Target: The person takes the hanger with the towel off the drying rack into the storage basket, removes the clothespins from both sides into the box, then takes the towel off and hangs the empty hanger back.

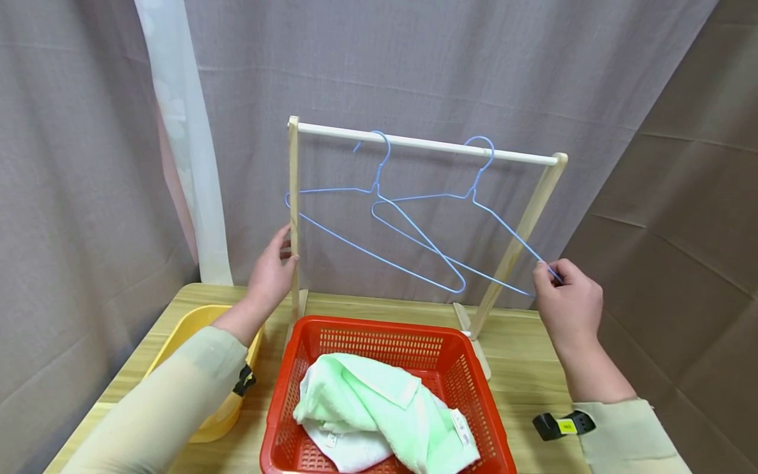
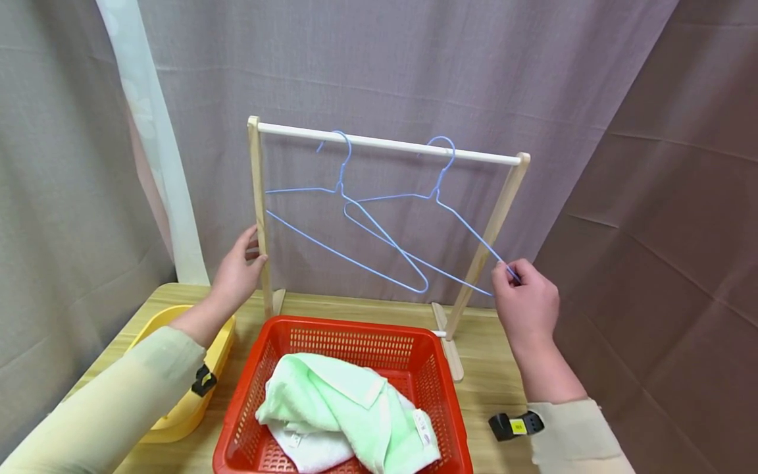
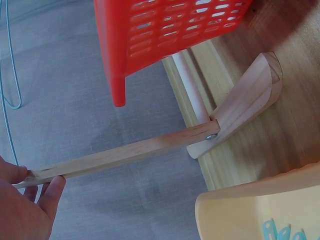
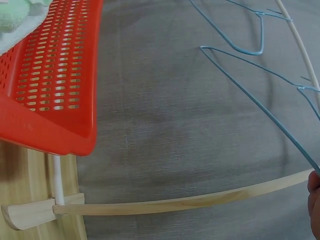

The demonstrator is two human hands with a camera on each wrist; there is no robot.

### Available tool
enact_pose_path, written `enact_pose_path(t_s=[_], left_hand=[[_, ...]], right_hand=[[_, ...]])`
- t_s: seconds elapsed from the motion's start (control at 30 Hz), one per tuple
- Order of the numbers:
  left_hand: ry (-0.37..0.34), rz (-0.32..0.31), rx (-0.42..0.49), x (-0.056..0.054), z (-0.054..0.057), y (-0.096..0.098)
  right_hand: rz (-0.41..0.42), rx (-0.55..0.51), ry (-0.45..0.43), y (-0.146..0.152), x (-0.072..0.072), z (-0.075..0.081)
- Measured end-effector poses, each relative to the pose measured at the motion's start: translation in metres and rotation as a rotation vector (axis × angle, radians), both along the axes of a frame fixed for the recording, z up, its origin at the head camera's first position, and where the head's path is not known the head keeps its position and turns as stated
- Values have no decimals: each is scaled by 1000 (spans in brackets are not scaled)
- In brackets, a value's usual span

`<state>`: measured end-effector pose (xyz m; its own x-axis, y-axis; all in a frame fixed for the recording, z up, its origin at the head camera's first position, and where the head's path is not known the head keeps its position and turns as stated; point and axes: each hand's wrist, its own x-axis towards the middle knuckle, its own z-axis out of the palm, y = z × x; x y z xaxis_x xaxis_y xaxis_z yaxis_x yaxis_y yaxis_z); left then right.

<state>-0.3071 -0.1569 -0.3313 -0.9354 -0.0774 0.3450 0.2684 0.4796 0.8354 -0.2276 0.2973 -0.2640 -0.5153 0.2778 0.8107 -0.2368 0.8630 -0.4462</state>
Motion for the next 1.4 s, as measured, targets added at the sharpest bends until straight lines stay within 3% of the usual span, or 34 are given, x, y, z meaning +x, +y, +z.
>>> enact_pose_path(t_s=[0.57, 0.77, 1.17, 1.4], left_hand=[[5, -4, -7, 4, 3, 2], [-8, -9, -1, 6, -3, 2], [21, 0, -8, 5, 0, 6], [20, 11, -6, 5, -1, 5]], right_hand=[[18, -4, -4, -1, -1, -10], [23, -1, -31, 0, 0, -16], [39, 25, 9, 6, 1, -16], [31, 44, -16, 9, 0, -17]])
